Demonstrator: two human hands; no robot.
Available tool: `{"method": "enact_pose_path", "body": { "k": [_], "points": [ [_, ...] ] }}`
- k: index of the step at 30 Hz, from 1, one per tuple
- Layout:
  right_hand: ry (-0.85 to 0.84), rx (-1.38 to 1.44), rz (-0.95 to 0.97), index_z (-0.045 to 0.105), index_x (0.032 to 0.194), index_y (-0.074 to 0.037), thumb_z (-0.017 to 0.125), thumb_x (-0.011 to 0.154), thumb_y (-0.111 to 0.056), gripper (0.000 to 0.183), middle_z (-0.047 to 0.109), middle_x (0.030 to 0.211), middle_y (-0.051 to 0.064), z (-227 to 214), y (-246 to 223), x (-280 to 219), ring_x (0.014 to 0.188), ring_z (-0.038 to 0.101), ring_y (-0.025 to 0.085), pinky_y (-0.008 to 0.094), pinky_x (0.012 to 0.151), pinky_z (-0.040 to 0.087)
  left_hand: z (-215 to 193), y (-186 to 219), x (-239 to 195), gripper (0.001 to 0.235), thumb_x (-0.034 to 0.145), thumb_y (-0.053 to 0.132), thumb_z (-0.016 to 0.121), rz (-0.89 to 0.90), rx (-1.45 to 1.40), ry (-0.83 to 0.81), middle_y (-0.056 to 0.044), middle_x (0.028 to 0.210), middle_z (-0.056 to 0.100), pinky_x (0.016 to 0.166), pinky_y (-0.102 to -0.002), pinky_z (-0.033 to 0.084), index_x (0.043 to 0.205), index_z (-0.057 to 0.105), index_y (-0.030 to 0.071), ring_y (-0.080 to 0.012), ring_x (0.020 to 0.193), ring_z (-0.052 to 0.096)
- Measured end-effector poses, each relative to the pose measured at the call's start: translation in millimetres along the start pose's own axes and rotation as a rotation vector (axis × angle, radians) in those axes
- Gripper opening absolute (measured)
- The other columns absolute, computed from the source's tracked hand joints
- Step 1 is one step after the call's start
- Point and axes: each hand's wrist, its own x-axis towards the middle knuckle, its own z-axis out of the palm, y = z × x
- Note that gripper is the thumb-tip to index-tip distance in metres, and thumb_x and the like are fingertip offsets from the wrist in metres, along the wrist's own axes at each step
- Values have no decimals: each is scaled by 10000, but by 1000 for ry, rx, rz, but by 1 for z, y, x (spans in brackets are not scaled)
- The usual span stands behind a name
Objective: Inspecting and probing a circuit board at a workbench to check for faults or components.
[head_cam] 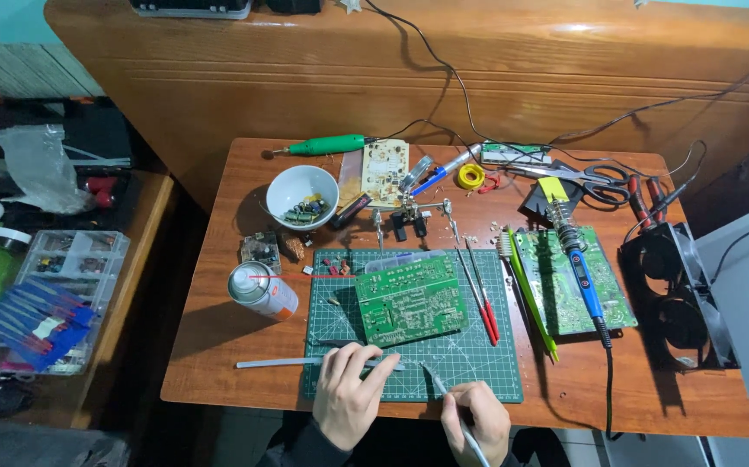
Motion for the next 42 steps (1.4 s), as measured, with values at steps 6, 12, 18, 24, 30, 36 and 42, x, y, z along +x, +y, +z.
{"method": "enact_pose_path", "body": {
  "k": [6, 12, 18, 24, 30, 36, 42],
  "points": [
    [-13, -3, 5, 487, 621, -99, 626, 844, -117, 263, 650, 656, 62, 1, 7, -3, 522, 590, 140, 236, 490, 478, -8, -2, -2, 271, 827, 196, 794, -40, -24, 149, -24, 1006, 636, 789, -386, 440, 1086, 716, 179, -241, 956, 563],
    [27, 30, 89, 490, 625, -88, 620, 852, -103, 262, 664, 655, 59, 1, 7, -6, 494, 585, 116, 206, 465, 457, -27, -19, -1, 153, 902, 159, 697, -185, 57, 256, -31, 900, 614, 710, -380, 479, 1045, 746, 139, -236, 801, 555],
    [28, 19, 112, 515, 632, -85, 618, 841, -105, 234, 675, 657, 57, 1, 5, -5, 498, 612, 117, 203, 477, 484, -22, -39, 4, 147, 867, 247, 741, -176, 111, 44, -2, 788, 520, 632, -375, 418, 986, 751, 161, -220, 734, 479],
    [19, -10, 117, 514, 621, -93, 631, 832, -120, 243, 666, 646, 50, 2, 3, -4, 488, 604, 117, 205, 464, 478, -17, -53, 12, 139, 862, 263, 725, -204, 78, -144, 17, 751, 465, 616, -386, 365, 978, 770, 202, -222, 766, 460],
    [14, -20, 81, 508, 618, -94, 629, 817, -111, 234, 652, 618, 39, 2, 2, -2, 496, 595, 123, 221, 467, 454, -21, -56, 15, 107, 823, 254, 777, -96, 170, -183, 4, 821, 541, 647, -398, 399, 871, 726, 172, -237, 795, 494],
    [48, 32, 124, 499, 620, -88, 629, 836, -129, 255, 653, 616, 47, 0, -1, -2, 501, 605, 126, 216, 478, 481, -23, -57, 12, 130, 804, 204, 784, -114, 92, -179, -19, 864, 553, 689, -405, 458, 865, 714, 114, -243, 856, 509],
    [58, 105, 316, 626, 670, -66, 644, 838, -157, 191, 679, 608, 49, -9, -10, 3, 467, 567, 112, 219, 470, 465, -27, -58, 8, 87, 814, 183, 758, -72, 44, -146, 31, 865, 695, 754, -384, 419, 821, 686, 133, -206, 897, 562]
  ]
}}
